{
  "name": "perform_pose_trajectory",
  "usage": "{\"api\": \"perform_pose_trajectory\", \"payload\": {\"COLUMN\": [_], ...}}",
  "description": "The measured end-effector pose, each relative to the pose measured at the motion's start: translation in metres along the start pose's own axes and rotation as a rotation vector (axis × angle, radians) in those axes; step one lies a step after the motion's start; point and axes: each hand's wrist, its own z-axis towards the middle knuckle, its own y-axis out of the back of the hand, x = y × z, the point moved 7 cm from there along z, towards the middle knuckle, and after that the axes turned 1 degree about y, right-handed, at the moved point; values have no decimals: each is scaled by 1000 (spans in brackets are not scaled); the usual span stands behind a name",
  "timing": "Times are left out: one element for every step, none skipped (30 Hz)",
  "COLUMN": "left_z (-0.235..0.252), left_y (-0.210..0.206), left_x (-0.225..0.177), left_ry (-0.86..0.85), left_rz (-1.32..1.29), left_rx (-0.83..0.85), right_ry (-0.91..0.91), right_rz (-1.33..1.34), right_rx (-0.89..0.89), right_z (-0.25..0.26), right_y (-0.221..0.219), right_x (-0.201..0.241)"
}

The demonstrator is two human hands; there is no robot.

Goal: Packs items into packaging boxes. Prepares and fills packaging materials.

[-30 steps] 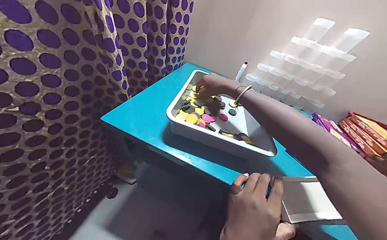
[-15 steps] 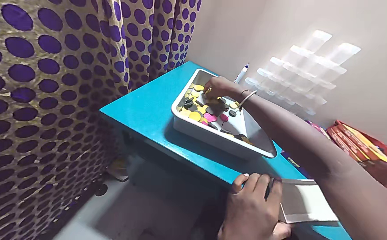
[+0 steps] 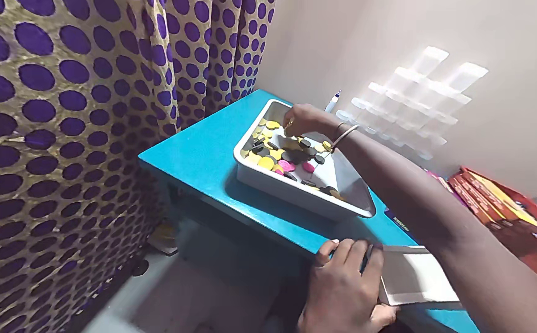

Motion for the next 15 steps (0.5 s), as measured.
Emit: {"api": "perform_pose_trajectory", "payload": {"left_z": [0, -1, -1, -1, -1, -1, -1, -2, -1, -1, -1, 0, 0, 0, 0], "left_y": [1, 1, 0, -1, -1, -1, -1, 0, 1, 1, 2, 1, 1, 1, 1], "left_x": [1, 1, 2, 2, 2, 2, 3, 3, 4, 4, 5, 5, 5, 5, 6], "left_ry": [1, 1, 1, -1, -4, -7, -7, -5, -5, -6, -7, -7, -5, -4, -1], "left_rz": [2, 2, 5, 6, 8, 9, 10, 13, 16, 20, 24, 28, 25, 20, 14], "left_rx": [-6, -5, 0, 7, 10, 11, 8, 12, 17, 22, 25, 23, 19, 16, 13], "right_ry": [3, 9, 40, 74, 94, 100, 103, 106, 110, 122, 142, 165, 189, 198, 189], "right_rz": [21, 33, 20, -21, -76, -123, -153, -173, -191, -202, -211, -214, -206, -187, -173], "right_rx": [43, 97, 118, 125, 121, 111, 105, 113, 132, 152, 160, 156, 139, 112, 73], "right_z": [-4, -7, -8, -9, -9, -9, -8, -7, -7, -7, -7, -6, -5, -4, -2], "right_y": [-1, -5, -9, -13, -16, -17, -19, -20, -19, -18, -17, -17, -17, -17, -16], "right_x": [1, 2, 3, 4, 6, 7, 9, 11, 14, 17, 20, 22, 23, 23, 22]}}
